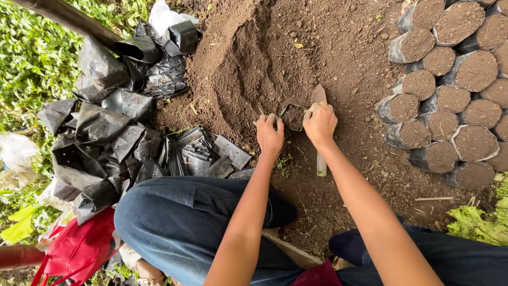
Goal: Filling small black plastic nursery bags with soil using a hand trowel for agricultural preparation.
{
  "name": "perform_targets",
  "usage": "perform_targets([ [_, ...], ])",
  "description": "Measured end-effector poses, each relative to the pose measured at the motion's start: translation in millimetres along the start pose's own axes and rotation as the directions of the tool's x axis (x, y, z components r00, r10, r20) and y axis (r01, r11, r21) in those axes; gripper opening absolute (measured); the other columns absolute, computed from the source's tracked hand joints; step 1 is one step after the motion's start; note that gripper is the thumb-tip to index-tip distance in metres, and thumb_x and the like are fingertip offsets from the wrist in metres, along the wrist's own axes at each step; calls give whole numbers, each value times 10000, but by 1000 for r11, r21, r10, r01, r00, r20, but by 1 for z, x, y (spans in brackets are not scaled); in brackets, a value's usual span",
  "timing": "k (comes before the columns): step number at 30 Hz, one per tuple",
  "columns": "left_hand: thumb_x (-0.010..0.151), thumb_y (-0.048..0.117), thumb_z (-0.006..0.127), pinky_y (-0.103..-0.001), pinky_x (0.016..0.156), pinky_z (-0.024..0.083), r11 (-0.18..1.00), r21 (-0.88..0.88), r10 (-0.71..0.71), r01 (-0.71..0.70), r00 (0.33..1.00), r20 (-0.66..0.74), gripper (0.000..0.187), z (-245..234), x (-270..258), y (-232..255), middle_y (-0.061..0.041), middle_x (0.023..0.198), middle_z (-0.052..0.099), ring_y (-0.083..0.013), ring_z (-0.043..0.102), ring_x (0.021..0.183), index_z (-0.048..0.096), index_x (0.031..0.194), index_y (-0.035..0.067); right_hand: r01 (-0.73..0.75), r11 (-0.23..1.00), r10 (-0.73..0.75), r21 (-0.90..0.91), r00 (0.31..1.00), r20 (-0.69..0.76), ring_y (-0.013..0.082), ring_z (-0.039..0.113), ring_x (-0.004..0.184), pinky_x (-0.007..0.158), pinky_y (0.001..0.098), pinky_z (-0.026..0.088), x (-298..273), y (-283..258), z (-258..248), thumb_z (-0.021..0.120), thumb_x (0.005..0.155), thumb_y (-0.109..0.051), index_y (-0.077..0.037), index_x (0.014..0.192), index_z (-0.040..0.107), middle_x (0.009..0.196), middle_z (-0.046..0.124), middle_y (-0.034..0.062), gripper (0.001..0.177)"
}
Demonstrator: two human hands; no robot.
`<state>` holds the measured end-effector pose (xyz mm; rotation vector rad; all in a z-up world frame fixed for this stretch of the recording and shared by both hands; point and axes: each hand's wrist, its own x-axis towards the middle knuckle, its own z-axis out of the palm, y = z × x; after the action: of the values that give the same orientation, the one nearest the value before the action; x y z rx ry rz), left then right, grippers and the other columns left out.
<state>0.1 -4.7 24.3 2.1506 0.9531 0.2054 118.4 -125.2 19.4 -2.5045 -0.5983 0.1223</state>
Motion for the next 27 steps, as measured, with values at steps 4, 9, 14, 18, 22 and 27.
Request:
perform_targets([
  [4, 993, 335, 594, -476, 865, 568, 985, 171, -14, 8, 999, 34, 201, 28, 8, -37, -87, 1015, 531, -333, 592, 1085, 565, 904, 157, -25, 989, 28, -146, 999, 21, 322, 625, 840, 712, 425, 545, -10, 11, -2, 641, 942, -151, -88, 715, 664, 792, 575, 97, 237],
  [9, 998, 459, 553, -484, 886, 552, 984, 116, -133, 132, 991, 4, 314, 17, 2, -29, -109, 1011, 588, -354, 620, 1068, 559, 904, 160, -312, 839, 397, -445, 911, 109, 425, 628, 1101, 893, 558, 431, -55, 35, 1, 530, 964, -479, -28, 1011, 759, 1121, 682, 246, 509],
  [14, 1048, 455, 521, -475, 868, 554, 987, 125, -101, 99, 995, 12, 315, 10, 2, -19, -111, 998, 565, -346, 616, 1048, 557, 951, 158, -240, 872, 348, -427, 917, 197, 421, 526, 1129, 895, 529, 401, -88, 61, 23, 694, 897, -431, 54, 1172, 680, 1159, 577, 243, 558],
  [18, 998, 533, 606, -461, 858, 564, 979, 205, 4, -19, 997, 74, 360, 19, 26, -26, -60, 996, 528, -314, 597, 1058, 556, 939, 181, -376, 846, 436, -379, 896, 84, 271, 607, 822, 725, 384, 431, -81, 86, 13, 659, 1000, -158, 30, 1173, 688, 918, 636, 153, 258],
  [22, 1026, 384, 598, -432, 839, 569, 962, 258, 68, -94, 992, 110, 239, 47, 43, -48, -59, 990, 518, -279, 596, 1045, 542, 926, 175, -400, 905, 416, -145, 903, 105, 246, 580, 721, 683, 340, 412, -60, 50, -73, 604, 1057, -101, 27, 1298, 663, 854, 631, 150, 279],
  [27, 1041, 291, 546, -411, 770, 539, 989, 127, 56, -70, 992, 115, 218, 16, 12, -13, -51, 930, 430, -256, 546, 934, 468, 885, 161, -44, 921, 143, -388, 962, 231, 349, 717, 888, 835, 485, 525, -22, 64, -82, 700, 929, -136, -169, 1305, 732, 942, 685, 142, 379],
])
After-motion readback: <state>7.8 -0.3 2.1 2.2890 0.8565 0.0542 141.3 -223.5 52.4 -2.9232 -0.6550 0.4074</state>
